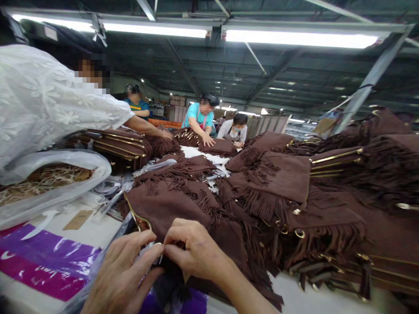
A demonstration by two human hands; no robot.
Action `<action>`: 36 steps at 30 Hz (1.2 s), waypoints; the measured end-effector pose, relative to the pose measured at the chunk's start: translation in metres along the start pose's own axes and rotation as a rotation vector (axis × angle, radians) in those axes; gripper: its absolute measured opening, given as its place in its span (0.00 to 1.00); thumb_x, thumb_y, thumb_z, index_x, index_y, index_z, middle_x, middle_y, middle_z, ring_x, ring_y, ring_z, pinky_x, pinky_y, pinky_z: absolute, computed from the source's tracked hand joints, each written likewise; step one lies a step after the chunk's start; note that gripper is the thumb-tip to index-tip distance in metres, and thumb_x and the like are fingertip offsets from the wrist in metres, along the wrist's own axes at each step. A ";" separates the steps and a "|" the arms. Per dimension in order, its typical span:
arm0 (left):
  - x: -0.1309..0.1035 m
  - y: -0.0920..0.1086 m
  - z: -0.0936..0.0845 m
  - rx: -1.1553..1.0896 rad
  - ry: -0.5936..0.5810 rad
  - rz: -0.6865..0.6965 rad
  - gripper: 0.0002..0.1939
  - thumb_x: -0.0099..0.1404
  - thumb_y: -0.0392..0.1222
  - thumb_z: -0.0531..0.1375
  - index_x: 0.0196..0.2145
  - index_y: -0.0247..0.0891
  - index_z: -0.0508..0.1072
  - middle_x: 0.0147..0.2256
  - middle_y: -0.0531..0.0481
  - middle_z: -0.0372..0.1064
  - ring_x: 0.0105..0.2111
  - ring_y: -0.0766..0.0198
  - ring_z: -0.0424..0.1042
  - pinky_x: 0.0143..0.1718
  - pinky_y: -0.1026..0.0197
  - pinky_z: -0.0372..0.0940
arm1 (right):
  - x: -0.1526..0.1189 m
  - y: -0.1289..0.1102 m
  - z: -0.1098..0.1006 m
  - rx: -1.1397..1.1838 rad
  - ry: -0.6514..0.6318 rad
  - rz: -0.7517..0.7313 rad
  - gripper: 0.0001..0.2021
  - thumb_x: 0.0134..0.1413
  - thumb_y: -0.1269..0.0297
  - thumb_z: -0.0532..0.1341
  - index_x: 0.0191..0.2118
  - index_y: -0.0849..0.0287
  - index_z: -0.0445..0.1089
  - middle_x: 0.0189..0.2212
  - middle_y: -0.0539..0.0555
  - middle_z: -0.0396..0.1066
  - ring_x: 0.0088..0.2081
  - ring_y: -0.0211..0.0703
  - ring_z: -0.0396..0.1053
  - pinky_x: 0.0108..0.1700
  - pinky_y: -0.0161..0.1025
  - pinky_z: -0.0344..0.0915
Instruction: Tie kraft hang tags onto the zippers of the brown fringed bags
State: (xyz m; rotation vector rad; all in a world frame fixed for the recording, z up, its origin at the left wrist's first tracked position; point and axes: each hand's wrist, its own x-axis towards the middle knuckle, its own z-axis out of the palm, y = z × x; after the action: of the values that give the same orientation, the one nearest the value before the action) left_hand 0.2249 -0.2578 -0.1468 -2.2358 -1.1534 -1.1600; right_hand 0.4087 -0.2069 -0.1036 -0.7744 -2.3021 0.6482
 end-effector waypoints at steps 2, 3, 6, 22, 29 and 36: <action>0.003 0.001 0.003 -0.035 0.000 0.036 0.09 0.68 0.33 0.54 0.41 0.40 0.73 0.37 0.47 0.72 0.39 0.57 0.68 0.44 0.57 0.60 | 0.001 0.001 0.002 -0.013 -0.008 0.012 0.08 0.53 0.78 0.62 0.26 0.60 0.71 0.26 0.46 0.64 0.28 0.35 0.64 0.29 0.32 0.55; 0.004 0.001 0.005 -0.065 -0.001 0.051 0.09 0.69 0.34 0.53 0.38 0.40 0.72 0.34 0.49 0.72 0.37 0.59 0.68 0.42 0.58 0.60 | 0.001 0.002 0.003 -0.022 -0.010 0.023 0.08 0.52 0.78 0.62 0.26 0.60 0.72 0.26 0.46 0.64 0.28 0.35 0.64 0.30 0.32 0.56; 0.007 -0.003 0.011 -0.146 -0.030 0.036 0.12 0.70 0.33 0.51 0.30 0.40 0.69 0.28 0.51 0.68 0.31 0.60 0.65 0.36 0.59 0.59 | -0.003 0.003 0.004 -0.014 -0.038 0.100 0.07 0.51 0.78 0.64 0.28 0.58 0.74 0.26 0.45 0.67 0.30 0.36 0.66 0.33 0.32 0.59; 0.047 -0.028 0.002 -0.526 -0.132 -0.473 0.12 0.69 0.41 0.49 0.27 0.41 0.61 0.28 0.52 0.62 0.30 0.61 0.64 0.32 0.61 0.57 | 0.010 0.000 0.013 0.430 -0.085 0.390 0.06 0.53 0.65 0.60 0.26 0.59 0.67 0.15 0.41 0.58 0.16 0.31 0.55 0.18 0.27 0.52; 0.023 -0.016 -0.001 -0.557 -0.139 -0.594 0.14 0.69 0.43 0.52 0.25 0.40 0.64 0.25 0.53 0.63 0.26 0.63 0.65 0.29 0.64 0.59 | 0.007 0.014 0.023 0.656 0.166 0.463 0.16 0.48 0.51 0.66 0.25 0.60 0.69 0.16 0.42 0.57 0.17 0.30 0.51 0.19 0.30 0.46; 0.010 0.002 0.017 -0.609 -0.252 -0.623 0.08 0.63 0.41 0.59 0.34 0.42 0.79 0.33 0.49 0.72 0.36 0.58 0.72 0.38 0.61 0.62 | 0.002 0.011 0.029 0.633 0.249 0.370 0.10 0.49 0.59 0.66 0.25 0.60 0.75 0.22 0.47 0.68 0.26 0.36 0.61 0.28 0.31 0.58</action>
State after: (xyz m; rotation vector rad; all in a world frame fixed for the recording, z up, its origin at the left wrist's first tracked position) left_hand 0.2388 -0.2432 -0.1490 -2.5954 -1.8991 -1.6796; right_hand 0.3919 -0.2055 -0.1293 -0.9023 -1.5920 1.2829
